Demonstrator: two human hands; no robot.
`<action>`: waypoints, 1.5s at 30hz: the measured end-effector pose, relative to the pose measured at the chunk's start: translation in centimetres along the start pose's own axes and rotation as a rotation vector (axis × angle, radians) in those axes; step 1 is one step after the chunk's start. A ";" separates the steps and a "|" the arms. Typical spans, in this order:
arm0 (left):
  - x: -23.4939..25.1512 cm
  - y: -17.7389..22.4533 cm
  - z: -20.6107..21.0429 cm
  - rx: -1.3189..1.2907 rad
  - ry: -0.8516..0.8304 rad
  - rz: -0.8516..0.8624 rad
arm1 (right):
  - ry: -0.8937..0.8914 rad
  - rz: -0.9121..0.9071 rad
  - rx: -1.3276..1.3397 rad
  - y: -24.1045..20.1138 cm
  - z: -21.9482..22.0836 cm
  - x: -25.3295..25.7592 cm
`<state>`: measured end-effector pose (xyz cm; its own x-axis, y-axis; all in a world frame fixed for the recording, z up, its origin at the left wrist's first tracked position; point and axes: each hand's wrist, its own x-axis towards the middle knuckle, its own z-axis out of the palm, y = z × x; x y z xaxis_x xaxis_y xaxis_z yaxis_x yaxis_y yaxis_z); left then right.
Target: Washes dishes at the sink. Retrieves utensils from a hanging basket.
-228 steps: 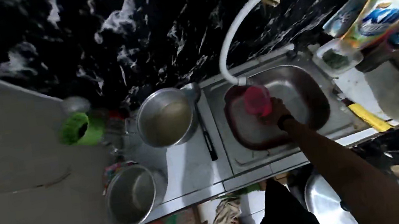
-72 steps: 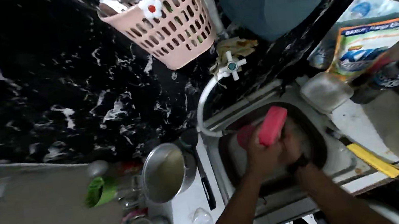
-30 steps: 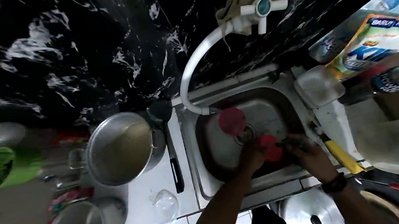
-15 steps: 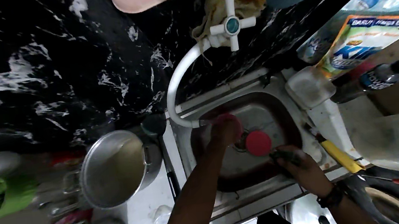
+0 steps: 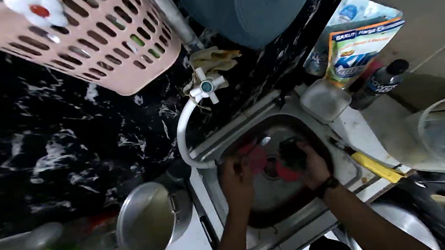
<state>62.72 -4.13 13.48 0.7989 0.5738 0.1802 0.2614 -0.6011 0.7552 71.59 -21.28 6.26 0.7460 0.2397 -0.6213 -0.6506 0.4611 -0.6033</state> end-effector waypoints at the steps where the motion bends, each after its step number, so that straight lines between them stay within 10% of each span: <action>1: -0.7 0.3 0.4 -0.119 0.016 -0.068 | -0.051 0.002 0.061 0.3 1.2 0.3; 9: -3.1 2.2 2.2 -0.466 -0.542 -0.545 | 0.016 -0.203 -0.261 -1.9 6.4 0.6; 21: -1.5 2.1 4.3 -0.260 -0.609 -0.386 | -0.042 -0.370 -0.537 -1.5 5.9 2.2; 26: -0.7 1.7 2.1 0.053 -0.694 -0.252 | -0.016 -0.414 -1.109 -3.6 4.2 3.7; 33: -1.7 1.2 4.5 -0.024 -0.480 -0.257 | 0.148 -0.133 -0.325 0.7 6.6 0.1; 40: -2.0 2.6 3.1 -0.016 -0.499 -0.345 | 0.046 -0.202 -1.056 -3.4 5.9 2.9; 45: -2.3 0.9 5.0 -0.176 -0.424 -0.433 | 0.114 0.017 -0.422 0.7 6.2 2.1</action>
<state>63.80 -8.79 10.57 0.7957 0.4519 -0.4032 0.5446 -0.2426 0.8029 73.63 -15.13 7.67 0.7297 0.1374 -0.6698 -0.6813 0.0628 -0.7293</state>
